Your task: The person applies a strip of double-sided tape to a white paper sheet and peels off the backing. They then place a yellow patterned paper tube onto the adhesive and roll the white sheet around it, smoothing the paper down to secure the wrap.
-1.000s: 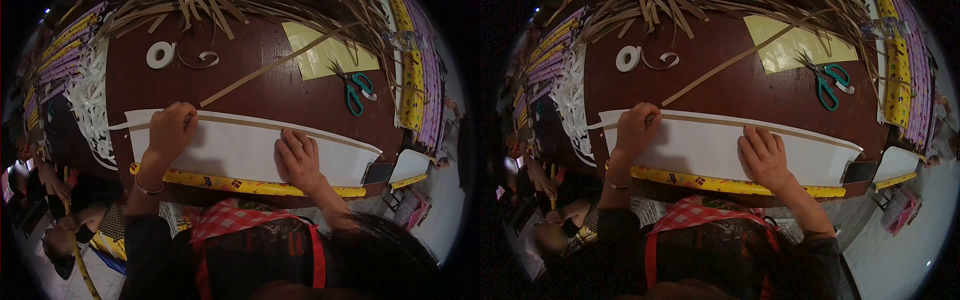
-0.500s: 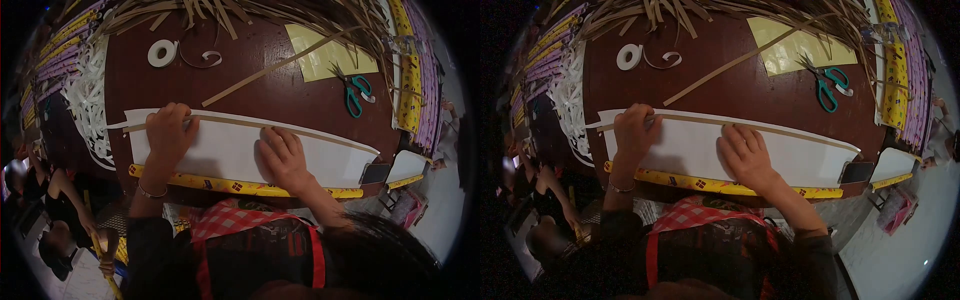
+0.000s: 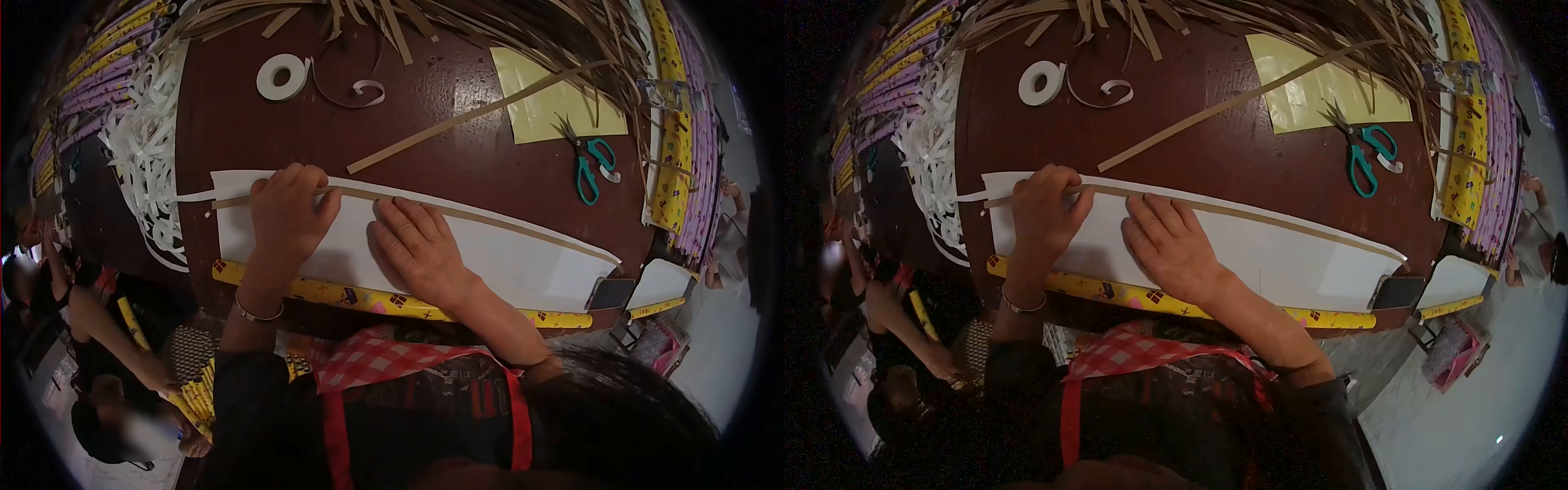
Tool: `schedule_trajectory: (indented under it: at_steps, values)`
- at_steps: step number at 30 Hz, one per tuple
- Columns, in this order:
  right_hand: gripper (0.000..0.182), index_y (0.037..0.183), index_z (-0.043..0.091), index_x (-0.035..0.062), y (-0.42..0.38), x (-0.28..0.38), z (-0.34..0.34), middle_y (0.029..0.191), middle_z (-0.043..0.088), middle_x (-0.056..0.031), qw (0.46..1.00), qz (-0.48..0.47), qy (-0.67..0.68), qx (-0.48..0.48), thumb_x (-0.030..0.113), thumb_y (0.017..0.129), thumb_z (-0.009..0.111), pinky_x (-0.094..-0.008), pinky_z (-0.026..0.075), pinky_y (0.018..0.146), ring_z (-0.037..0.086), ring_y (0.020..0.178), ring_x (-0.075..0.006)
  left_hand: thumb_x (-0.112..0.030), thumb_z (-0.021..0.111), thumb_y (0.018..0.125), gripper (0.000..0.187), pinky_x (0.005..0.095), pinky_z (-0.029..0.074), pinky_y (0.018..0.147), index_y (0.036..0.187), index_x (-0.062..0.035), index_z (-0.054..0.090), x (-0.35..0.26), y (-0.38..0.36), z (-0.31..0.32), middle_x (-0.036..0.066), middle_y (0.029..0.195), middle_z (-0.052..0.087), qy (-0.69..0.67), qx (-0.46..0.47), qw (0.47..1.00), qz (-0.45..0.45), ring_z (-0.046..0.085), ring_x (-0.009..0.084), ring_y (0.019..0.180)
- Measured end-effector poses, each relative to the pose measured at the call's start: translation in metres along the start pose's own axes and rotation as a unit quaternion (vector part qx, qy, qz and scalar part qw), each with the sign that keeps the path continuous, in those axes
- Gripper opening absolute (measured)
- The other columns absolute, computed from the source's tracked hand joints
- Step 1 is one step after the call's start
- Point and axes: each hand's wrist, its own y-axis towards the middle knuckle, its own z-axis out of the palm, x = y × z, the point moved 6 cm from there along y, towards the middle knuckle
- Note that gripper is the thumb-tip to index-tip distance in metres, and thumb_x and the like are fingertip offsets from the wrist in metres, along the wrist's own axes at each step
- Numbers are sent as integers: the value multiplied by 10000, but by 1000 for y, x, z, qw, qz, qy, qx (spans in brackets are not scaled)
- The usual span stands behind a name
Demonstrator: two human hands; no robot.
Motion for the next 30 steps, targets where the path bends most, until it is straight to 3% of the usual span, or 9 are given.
schedule_trajectory:
  at_steps: [8,12,14,17,24,26,30]
  values:
    - [277,1036,647,38,3,1,3,1266,602,-151,1000,5,-13,-6,96,779,732,-461,472,942,582,1121,-325,-193,743,814,155,380,421,686,877,-127,617,-1,-3,-17,-5,741,608,-32,37,999,5,609,215,670]
    - [281,1058,635,19,0,-1,7,1273,588,-169,1000,0,-8,-5,110,802,708,-473,455,945,564,1132,-335,-170,708,857,121,388,428,684,927,-105,634,21,-11,-22,24,729,642,-8,-5,1000,11,626,229,665]
    - [298,1091,620,0,-1,0,7,1292,568,-189,1000,-4,0,1,126,827,677,-489,432,965,537,1162,-350,-124,678,889,112,385,475,589,959,-38,663,27,-8,-26,117,773,686,-53,28,997,-39,650,262,633]
    - [299,1096,618,1,-2,-1,9,1305,559,-185,1000,-2,-7,13,126,831,675,-491,430,965,532,1168,-353,-102,683,887,117,368,477,536,976,-30,664,28,-6,-31,133,740,679,-51,65,995,-55,639,264,582]
    - [315,1112,619,2,-2,-1,10,1319,553,-193,1000,-8,-5,20,129,831,681,-502,426,969,525,1184,-362,-86,705,852,176,372,469,587,1018,-46,661,18,4,-39,104,780,637,-36,41,998,17,624,257,644]
    - [318,1116,618,1,-2,-1,10,1321,554,-194,1000,-8,-5,26,127,831,682,-505,426,969,526,1185,-363,-179,723,838,218,386,438,671,1031,-123,641,21,1,-31,10,840,588,-39,65,997,18,606,221,750]
    - [319,1118,619,0,-1,-1,9,1317,559,-195,1000,-4,-6,24,121,831,687,-508,428,966,535,1176,-363,-178,732,826,188,394,418,719,983,-129,640,19,2,-29,-4,887,564,-36,35,998,49,584,209,816]
